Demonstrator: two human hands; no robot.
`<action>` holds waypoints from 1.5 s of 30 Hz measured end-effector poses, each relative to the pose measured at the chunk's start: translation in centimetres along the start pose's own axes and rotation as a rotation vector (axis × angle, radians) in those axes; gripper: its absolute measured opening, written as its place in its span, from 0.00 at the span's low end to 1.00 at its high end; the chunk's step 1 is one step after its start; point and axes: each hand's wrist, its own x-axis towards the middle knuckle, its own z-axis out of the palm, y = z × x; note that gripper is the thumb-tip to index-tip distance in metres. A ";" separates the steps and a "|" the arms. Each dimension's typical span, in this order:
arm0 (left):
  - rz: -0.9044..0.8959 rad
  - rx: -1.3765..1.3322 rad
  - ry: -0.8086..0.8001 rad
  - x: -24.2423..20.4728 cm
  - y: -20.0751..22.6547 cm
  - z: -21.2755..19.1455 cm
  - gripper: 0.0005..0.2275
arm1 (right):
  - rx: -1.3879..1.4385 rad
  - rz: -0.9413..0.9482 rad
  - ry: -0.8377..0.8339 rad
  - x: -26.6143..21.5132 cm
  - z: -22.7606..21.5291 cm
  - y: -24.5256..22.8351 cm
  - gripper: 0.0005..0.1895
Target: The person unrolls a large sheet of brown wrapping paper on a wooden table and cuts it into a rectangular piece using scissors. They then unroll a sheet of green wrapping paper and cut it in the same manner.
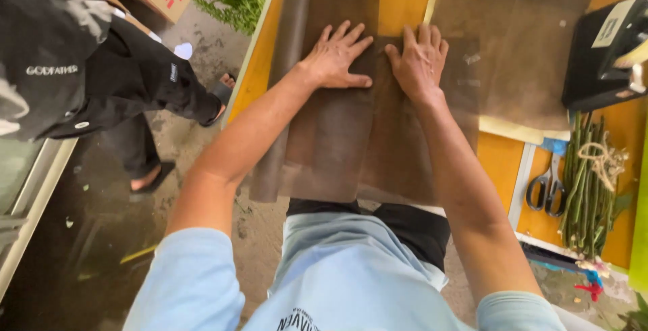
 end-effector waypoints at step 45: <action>0.041 -0.005 0.008 -0.1 -1.0 0.8 0.41 | 0.158 -0.115 -0.600 20.7 5.4 3.8 0.34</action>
